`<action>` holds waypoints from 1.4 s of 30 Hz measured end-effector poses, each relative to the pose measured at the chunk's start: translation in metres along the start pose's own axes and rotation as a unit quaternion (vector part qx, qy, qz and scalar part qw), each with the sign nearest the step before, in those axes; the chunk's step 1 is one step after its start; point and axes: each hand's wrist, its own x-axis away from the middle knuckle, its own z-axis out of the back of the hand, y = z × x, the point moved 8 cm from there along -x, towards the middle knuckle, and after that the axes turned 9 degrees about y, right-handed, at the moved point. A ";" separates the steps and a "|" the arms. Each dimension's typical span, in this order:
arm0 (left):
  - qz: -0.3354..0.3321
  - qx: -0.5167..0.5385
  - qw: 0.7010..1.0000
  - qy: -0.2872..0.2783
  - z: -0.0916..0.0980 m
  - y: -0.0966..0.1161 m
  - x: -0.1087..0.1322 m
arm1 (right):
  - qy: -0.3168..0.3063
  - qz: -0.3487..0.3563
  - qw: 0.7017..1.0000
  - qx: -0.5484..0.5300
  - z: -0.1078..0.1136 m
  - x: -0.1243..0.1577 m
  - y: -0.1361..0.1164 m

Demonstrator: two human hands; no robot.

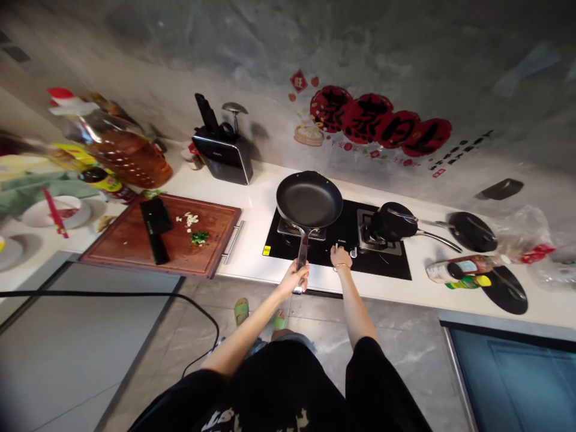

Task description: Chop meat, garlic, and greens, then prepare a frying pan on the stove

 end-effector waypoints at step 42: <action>0.054 0.010 0.998 -0.005 0.029 -0.023 0.037 | -0.123 0.304 0.872 0.363 -0.053 -0.054 -0.008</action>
